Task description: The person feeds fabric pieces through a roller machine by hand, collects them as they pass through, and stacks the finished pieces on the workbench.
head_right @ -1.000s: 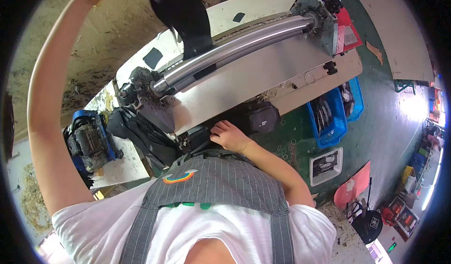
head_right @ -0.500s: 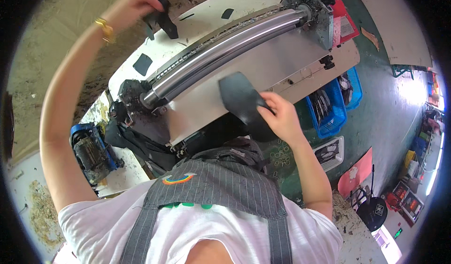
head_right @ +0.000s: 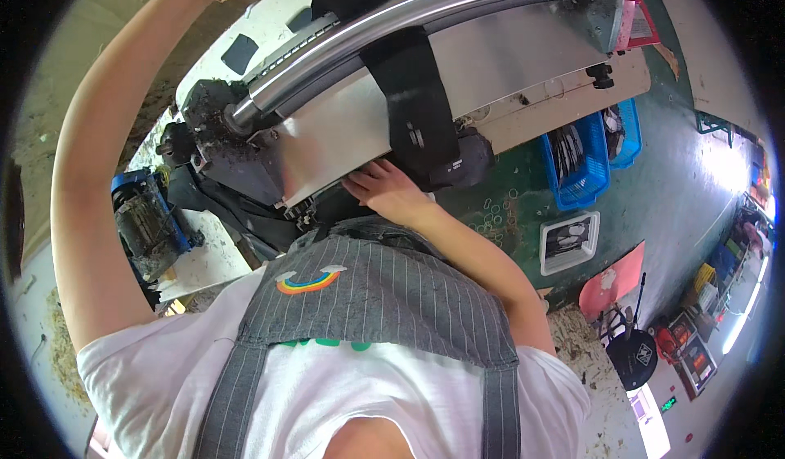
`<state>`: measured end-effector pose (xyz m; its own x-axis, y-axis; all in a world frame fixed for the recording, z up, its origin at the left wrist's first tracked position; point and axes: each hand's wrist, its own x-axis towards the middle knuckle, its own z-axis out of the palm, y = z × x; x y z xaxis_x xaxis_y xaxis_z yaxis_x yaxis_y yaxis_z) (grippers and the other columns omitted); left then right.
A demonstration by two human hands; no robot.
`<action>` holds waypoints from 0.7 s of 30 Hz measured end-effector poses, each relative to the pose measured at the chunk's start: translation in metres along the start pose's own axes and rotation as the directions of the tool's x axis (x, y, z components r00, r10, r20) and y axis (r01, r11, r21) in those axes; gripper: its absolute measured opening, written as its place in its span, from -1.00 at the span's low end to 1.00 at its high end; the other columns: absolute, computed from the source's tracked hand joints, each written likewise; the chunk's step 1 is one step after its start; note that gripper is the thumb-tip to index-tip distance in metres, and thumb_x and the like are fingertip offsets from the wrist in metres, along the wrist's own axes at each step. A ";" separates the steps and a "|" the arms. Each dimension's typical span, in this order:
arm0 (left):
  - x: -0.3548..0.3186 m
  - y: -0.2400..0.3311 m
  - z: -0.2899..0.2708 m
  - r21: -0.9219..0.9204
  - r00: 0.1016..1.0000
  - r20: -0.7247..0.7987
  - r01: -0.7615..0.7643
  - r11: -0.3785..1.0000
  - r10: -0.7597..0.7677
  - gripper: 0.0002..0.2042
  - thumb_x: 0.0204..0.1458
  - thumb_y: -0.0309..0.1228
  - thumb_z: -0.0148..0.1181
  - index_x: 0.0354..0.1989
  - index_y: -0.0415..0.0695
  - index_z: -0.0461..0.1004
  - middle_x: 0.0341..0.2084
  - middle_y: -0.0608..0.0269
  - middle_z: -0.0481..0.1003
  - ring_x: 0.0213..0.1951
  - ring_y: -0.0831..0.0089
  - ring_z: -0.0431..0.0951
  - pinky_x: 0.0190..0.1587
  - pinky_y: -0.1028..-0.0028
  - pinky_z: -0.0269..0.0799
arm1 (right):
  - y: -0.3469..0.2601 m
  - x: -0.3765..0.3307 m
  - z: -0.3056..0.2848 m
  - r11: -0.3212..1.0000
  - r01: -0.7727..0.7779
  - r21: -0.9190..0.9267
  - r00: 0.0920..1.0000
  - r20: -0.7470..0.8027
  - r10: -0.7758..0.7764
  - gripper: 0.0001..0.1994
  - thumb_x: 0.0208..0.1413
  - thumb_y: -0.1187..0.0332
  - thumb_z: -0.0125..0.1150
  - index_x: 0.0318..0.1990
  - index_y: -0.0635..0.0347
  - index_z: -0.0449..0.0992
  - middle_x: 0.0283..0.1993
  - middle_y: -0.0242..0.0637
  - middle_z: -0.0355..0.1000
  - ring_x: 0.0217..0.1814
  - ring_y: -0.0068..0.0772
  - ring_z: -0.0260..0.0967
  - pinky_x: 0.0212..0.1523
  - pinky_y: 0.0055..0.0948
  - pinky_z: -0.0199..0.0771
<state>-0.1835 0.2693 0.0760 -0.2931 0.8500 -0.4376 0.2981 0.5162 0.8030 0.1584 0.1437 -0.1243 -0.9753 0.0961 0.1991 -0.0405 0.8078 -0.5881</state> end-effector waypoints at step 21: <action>0.032 -0.032 0.015 0.471 0.933 0.279 -0.340 0.814 0.228 -0.60 0.09 -0.02 0.11 -0.35 -0.15 0.61 -0.22 0.12 0.48 -0.07 0.30 0.43 0.05 0.41 0.28 | 0.021 0.032 -0.164 0.505 -0.460 0.730 0.606 -0.158 0.780 -0.78 0.07 0.54 0.25 -0.11 0.37 0.46 -0.28 -0.29 0.51 -0.29 -0.57 0.44 -0.23 -0.53 0.45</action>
<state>-0.1886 0.2816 0.0307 0.0480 0.9400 -0.3377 0.7705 0.1803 0.6114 0.1618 0.2591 -0.0016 -0.5878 0.7801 -0.2142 0.2698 -0.0606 -0.9610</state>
